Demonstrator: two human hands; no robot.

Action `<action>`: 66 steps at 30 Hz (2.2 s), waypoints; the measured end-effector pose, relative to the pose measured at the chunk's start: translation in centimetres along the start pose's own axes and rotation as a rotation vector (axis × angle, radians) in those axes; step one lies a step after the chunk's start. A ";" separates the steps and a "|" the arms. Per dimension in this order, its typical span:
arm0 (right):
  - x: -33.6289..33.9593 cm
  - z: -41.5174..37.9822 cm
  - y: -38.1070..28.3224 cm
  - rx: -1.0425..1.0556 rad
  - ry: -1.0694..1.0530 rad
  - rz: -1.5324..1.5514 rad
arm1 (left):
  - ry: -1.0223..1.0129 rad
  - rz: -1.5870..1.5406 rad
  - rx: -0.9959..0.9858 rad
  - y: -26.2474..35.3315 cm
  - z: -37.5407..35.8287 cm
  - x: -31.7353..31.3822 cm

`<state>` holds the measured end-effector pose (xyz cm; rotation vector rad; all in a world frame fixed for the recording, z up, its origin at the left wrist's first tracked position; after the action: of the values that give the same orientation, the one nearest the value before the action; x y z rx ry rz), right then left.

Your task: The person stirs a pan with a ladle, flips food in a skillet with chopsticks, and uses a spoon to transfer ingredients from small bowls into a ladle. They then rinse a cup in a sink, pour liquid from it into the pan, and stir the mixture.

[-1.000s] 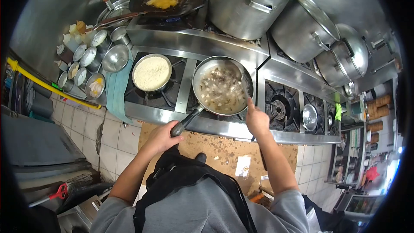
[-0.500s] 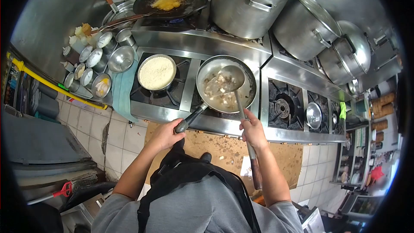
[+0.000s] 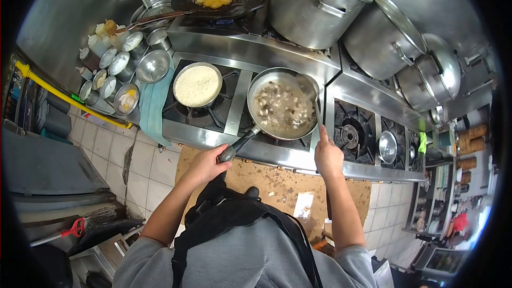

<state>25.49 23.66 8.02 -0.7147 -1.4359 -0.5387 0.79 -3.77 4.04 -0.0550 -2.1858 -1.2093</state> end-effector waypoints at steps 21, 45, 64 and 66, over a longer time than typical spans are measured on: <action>0.4 -3.2 -2.5 -0.147 -0.002 0.567 | -0.060 -0.060 0.055 -0.9 0.6 -0.3; 11.1 -0.6 -13.0 0.565 -0.045 0.230 | -0.300 0.384 1.031 -32.2 -24.3 -8.1; 30.4 3.4 -45.2 1.447 -0.165 0.252 | 0.106 -0.149 0.981 -44.7 -22.3 5.8; 31.5 4.7 -46.5 1.747 -0.248 0.216 | 0.102 -0.172 1.019 -44.6 -22.7 9.1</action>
<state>-8.65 -2.22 44.68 0.5092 -1.4394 0.9947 -9.52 -49.46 -15.81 0.6040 -2.4861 -0.0575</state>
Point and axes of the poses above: each hand's wrist, its own z-axis towards the middle knuckle, its own x-axis out of the back of the hand, y = z × x, the point moved 2 cm from there along z, towards the middle knuckle, and after that the axes turned 7 degrees about x, right-handed, at the moved point
